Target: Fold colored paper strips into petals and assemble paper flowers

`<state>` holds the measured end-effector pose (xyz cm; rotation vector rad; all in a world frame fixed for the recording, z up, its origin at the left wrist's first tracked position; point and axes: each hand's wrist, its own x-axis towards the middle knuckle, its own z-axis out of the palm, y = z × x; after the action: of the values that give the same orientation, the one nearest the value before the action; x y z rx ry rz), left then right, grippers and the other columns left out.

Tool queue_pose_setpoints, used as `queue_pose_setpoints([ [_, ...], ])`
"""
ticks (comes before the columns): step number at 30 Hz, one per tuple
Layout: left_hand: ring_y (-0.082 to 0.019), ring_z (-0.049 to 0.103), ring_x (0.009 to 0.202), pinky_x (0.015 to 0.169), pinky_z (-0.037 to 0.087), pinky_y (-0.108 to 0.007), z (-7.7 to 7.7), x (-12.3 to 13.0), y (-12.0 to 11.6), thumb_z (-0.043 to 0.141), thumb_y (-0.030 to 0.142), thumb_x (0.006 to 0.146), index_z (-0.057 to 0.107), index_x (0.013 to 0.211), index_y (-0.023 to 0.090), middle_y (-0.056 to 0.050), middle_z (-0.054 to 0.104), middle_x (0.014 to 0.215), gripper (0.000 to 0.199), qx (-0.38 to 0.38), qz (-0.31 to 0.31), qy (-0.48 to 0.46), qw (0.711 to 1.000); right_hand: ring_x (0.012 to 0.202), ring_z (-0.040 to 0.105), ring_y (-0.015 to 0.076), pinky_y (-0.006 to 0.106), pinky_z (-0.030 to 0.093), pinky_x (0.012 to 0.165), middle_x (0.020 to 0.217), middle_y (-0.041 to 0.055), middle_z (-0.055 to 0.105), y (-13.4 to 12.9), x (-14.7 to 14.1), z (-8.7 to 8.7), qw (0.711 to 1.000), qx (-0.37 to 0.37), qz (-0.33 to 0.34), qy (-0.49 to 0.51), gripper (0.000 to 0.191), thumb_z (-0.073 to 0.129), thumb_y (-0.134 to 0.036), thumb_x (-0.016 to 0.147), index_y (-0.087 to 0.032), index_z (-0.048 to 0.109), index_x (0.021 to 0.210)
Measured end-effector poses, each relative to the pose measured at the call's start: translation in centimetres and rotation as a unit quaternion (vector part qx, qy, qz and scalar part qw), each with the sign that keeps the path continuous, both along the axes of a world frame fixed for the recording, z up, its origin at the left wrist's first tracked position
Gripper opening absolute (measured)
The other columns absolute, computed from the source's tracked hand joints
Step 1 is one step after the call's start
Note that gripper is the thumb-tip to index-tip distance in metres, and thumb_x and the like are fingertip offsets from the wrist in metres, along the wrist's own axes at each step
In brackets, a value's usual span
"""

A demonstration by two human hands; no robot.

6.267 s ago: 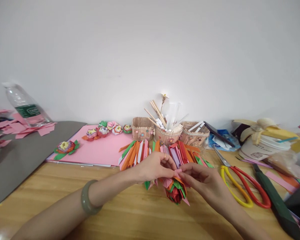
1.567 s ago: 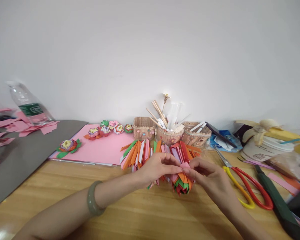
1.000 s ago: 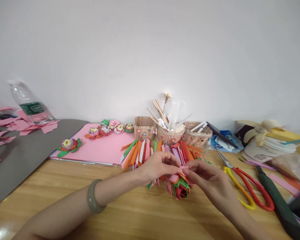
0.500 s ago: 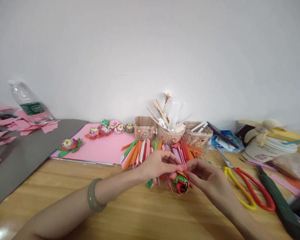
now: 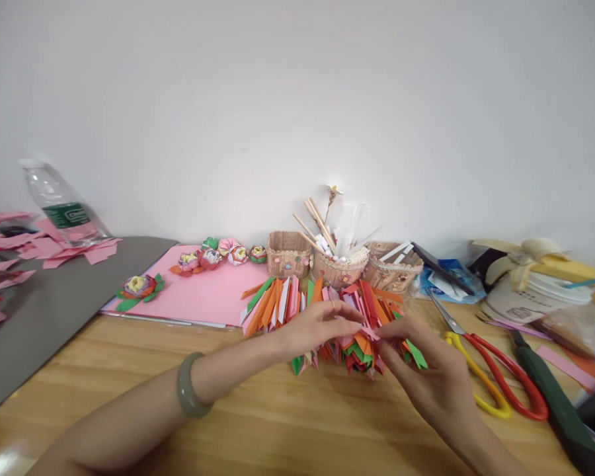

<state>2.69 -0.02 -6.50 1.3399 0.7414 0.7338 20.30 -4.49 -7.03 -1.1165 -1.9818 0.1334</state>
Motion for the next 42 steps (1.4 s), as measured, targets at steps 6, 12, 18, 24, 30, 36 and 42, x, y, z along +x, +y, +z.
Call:
queue_pose_setpoints([
  [6,-0.017,0.057,0.084,0.075,0.044,-0.033,0.4,-0.4,-0.2,0.068,0.033,0.066,0.054,0.111,0.020,-0.006,0.059,0.099,0.049,-0.121,-0.174,-0.031,0.977,0.075,0.058,0.0153,0.026,0.045,0.065,0.080,0.0026,0.062,0.1,0.5,-0.1,0.991,0.096,0.086,-0.017,0.023,0.053,-0.003,0.076,-0.022,0.056,0.088],
  [12,-0.022,0.049,0.108,0.091,0.038,-0.036,0.1,-0.2,-0.3,0.070,0.022,0.064,0.050,0.116,0.017,-0.010,0.052,0.117,0.056,0.051,-0.034,0.014,0.998,0.074,0.056,0.0163,0.027,0.045,0.063,0.082,0.0033,0.057,0.2,-0.1,0.4,0.997,-0.005,-0.026,0.069,0.003,0.052,-0.019,0.081,-0.021,0.054,0.082],
  [18,-0.022,0.044,0.110,0.094,0.034,-0.036,-0.5,-0.1,-0.7,0.063,0.020,0.070,0.048,0.113,0.017,-0.010,0.045,0.116,0.046,0.223,0.041,0.104,0.968,0.055,0.048,0.0123,0.023,0.039,0.052,0.060,-0.0013,0.053,0.4,-0.8,1.2,0.929,-0.331,0.064,0.154,0.031,0.045,-0.044,0.084,-0.018,0.053,0.069],
  [24,-0.015,0.050,0.088,0.073,0.040,-0.026,-0.2,0.3,-1.0,0.062,0.016,0.069,0.042,0.110,0.016,-0.004,0.050,0.097,0.045,0.074,0.006,0.025,0.997,0.051,0.042,0.0108,0.024,0.033,0.051,0.054,-0.0019,0.050,0.6,-0.9,1.1,0.895,-0.390,0.087,0.196,0.036,0.052,-0.050,0.078,-0.017,0.052,0.064],
  [30,-0.012,0.047,0.079,0.067,0.038,-0.022,-0.1,0.3,-0.9,0.070,0.014,0.060,0.043,0.105,0.016,-0.001,0.051,0.089,0.053,0.010,-0.003,-0.046,0.999,0.048,0.038,0.0096,0.022,0.029,0.048,0.052,-0.0028,0.049,0.8,-0.9,0.8,0.886,-0.409,0.078,0.203,0.039,0.052,-0.054,0.077,-0.017,0.050,0.064],
  [36,-0.012,0.048,0.080,0.069,0.038,-0.022,-0.5,0.2,-0.9,0.076,0.018,0.054,0.045,0.104,0.016,0.000,0.050,0.089,0.059,-0.002,-0.005,-0.094,0.996,0.048,0.038,0.0091,0.022,0.029,0.047,0.052,-0.0031,0.049,0.6,-1.1,0.5,0.884,-0.409,0.082,0.209,0.038,0.051,-0.053,0.077,-0.017,0.049,0.065],
  [42,-0.009,0.052,0.074,0.067,0.041,-0.022,-0.7,0.3,-0.9,0.077,0.020,0.056,0.045,0.103,0.017,-0.001,0.054,0.089,0.057,-0.064,0.010,-0.167,0.984,0.050,0.041,0.0099,0.022,0.032,0.048,0.054,-0.0031,0.048,0.6,-1.0,0.9,0.905,-0.381,0.080,0.173,0.034,0.052,-0.049,0.078,-0.017,0.051,0.065],
])
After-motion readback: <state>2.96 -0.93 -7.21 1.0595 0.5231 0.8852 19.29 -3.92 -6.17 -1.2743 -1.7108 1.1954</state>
